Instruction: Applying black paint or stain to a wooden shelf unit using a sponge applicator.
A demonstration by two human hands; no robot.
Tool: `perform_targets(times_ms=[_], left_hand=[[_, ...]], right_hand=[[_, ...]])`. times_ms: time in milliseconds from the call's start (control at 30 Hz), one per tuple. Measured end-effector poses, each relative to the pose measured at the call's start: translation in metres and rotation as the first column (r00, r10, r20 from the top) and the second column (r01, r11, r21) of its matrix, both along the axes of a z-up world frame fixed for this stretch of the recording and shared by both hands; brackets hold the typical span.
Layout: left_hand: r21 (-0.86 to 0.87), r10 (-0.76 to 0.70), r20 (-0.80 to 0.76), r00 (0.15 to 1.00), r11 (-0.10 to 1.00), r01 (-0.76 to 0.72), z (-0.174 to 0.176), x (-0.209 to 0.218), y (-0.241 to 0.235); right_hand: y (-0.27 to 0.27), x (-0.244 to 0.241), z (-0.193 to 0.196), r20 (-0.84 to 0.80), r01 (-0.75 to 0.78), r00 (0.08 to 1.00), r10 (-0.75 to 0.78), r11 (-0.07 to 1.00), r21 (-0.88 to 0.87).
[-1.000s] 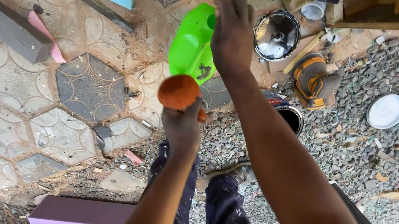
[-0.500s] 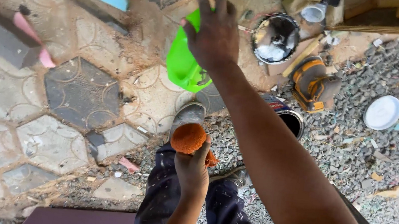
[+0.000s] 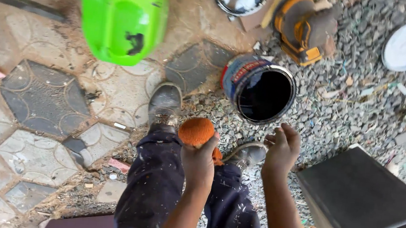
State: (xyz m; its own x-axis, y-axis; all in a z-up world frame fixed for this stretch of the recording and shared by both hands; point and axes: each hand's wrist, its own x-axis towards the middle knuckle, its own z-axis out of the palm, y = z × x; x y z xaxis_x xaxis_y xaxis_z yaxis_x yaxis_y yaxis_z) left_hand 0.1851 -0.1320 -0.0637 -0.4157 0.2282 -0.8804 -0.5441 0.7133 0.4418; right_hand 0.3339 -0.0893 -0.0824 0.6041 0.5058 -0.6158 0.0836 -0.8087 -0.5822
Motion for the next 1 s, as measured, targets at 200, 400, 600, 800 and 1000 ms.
perform_targets(times_ms=[200,400,600,800,1000], left_hand=[[0.095,-0.183,-0.068,0.981,0.977,0.189,-0.024,0.043,-0.008],[0.039,-0.212,-0.065,0.975,0.976,0.215,-0.002,0.039,0.012],[0.006,-0.249,-0.158,0.955,0.967,0.253,-0.005,0.033,0.027],[0.044,-0.229,-0.227,0.947,0.969,0.244,0.004,0.025,0.042],[0.152,-0.313,-0.067,0.948,0.935,0.319,-0.043,0.018,0.008]], right_hand=[[-0.005,0.098,-0.152,-0.562,0.333,0.692,-0.452,0.892,-0.306],[-0.007,0.109,-0.170,-0.345,-0.109,0.938,-0.019,0.931,-0.347],[0.041,0.072,-0.045,-0.553,-0.130,0.833,0.021,0.979,-0.159],[0.050,0.046,0.068,-0.482,-0.339,0.848,0.220,0.924,-0.175],[0.022,0.032,0.088,-0.460,0.015,0.886,-0.057,0.995,-0.095]])
